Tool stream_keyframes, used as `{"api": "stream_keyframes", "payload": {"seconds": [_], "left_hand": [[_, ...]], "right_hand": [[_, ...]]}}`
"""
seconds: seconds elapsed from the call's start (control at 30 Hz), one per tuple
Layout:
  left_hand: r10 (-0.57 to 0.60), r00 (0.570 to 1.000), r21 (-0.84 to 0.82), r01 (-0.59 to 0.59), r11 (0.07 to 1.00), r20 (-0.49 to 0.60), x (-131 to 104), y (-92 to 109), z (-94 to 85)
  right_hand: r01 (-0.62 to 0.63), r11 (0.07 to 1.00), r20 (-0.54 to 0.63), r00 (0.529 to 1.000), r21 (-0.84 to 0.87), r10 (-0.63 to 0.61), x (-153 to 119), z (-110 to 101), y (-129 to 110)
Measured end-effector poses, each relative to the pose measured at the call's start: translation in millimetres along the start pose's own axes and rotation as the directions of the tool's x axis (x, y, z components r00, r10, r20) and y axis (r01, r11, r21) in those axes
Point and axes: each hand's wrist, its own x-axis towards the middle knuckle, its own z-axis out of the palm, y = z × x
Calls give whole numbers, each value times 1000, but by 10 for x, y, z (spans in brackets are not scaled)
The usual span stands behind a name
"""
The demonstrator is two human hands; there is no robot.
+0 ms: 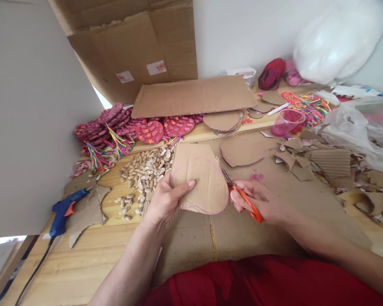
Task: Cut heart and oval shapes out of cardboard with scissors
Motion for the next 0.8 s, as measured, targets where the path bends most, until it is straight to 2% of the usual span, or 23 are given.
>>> {"api": "stream_keyframes", "payload": {"seconds": [0.13, 0.6, 0.8], "left_hand": [[-13, 1000, 18, 14, 1000, -5, -17, -15, 25], [-38, 999, 30, 37, 999, 12, -29, -8, 48], [-19, 999, 47, 17, 999, 36, -27, -31, 56]], "right_hand": [[2, 998, 13, 1000, -55, -1, -7, -2, 20], [-1, 999, 5, 1000, -42, 1, -24, 11, 0], [-17, 1000, -44, 999, -18, 17, -35, 23, 30]]}}
